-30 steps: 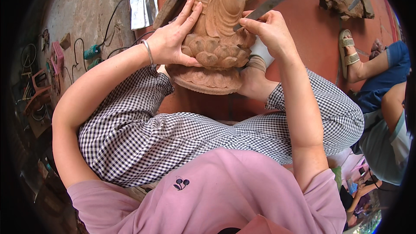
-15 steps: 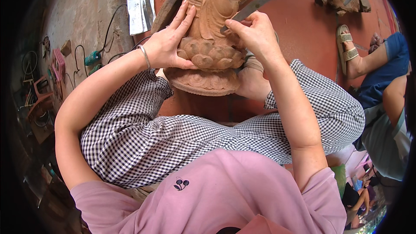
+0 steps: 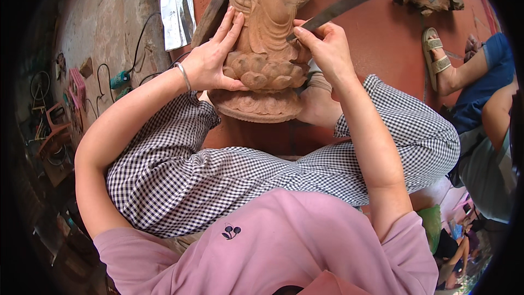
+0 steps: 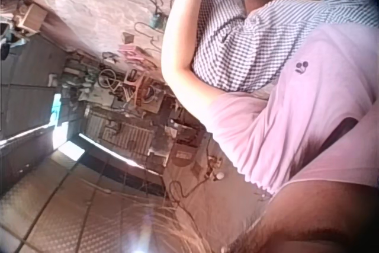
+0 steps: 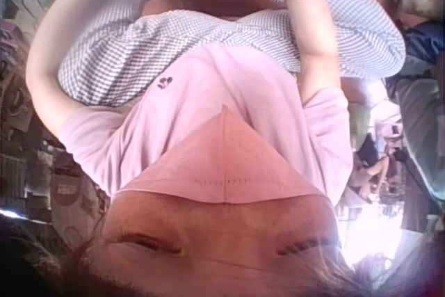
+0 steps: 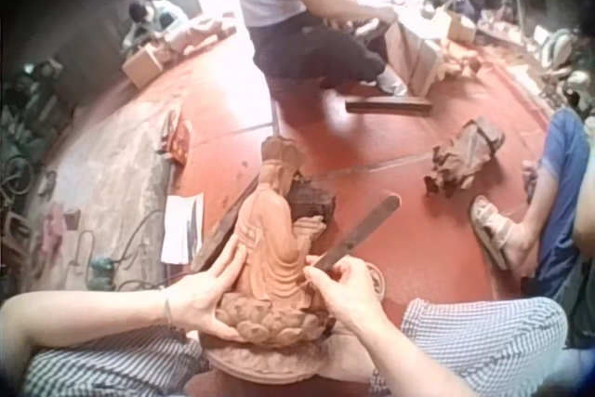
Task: The person carves a wooden sculpture using a chisel, focusing on refining the details of the figure's back and base. They hold the sculpture with one hand and use the chisel with the other to shape and smooth the surface.
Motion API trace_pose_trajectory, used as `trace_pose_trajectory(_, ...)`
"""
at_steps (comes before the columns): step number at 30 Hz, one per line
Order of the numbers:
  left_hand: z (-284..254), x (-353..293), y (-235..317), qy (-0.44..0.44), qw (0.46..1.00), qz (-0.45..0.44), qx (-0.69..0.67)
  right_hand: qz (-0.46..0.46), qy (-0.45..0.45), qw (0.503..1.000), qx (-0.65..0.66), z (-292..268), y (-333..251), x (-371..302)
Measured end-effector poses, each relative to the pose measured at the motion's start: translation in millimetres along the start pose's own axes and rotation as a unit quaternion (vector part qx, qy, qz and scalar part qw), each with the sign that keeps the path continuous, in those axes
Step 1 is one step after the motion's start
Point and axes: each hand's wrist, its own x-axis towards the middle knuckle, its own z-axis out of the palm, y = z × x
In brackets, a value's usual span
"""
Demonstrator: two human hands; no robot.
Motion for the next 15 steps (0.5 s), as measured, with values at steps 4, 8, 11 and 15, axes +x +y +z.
trace_pose_trajectory(4, -0.5, -0.2, 0.4, -0.005, 1.0, -0.004, 0.001, -0.075, 0.088, 0.993, 0.023, 18.4, -3.7, -25.4)
trace_pose_trajectory(8, -1.4, -0.1, 1.8, -0.005, 1.0, -0.004, 0.009, -0.08, 0.121, 0.989, -0.005, 25.4, 21.0, -39.5)
trace_pose_trajectory(11, 0.4, 0.8, 0.7, 0.008, 1.0, 0.01, 0.009, -0.013, 0.134, 0.986, 0.099, 32.4, 19.8, -41.4)
trace_pose_trajectory(15, -0.9, -0.4, 2.3, 0.001, 1.0, -0.002, 0.009, -0.052, 0.126, 0.991, -0.007, 36.2, 20.0, -39.0)
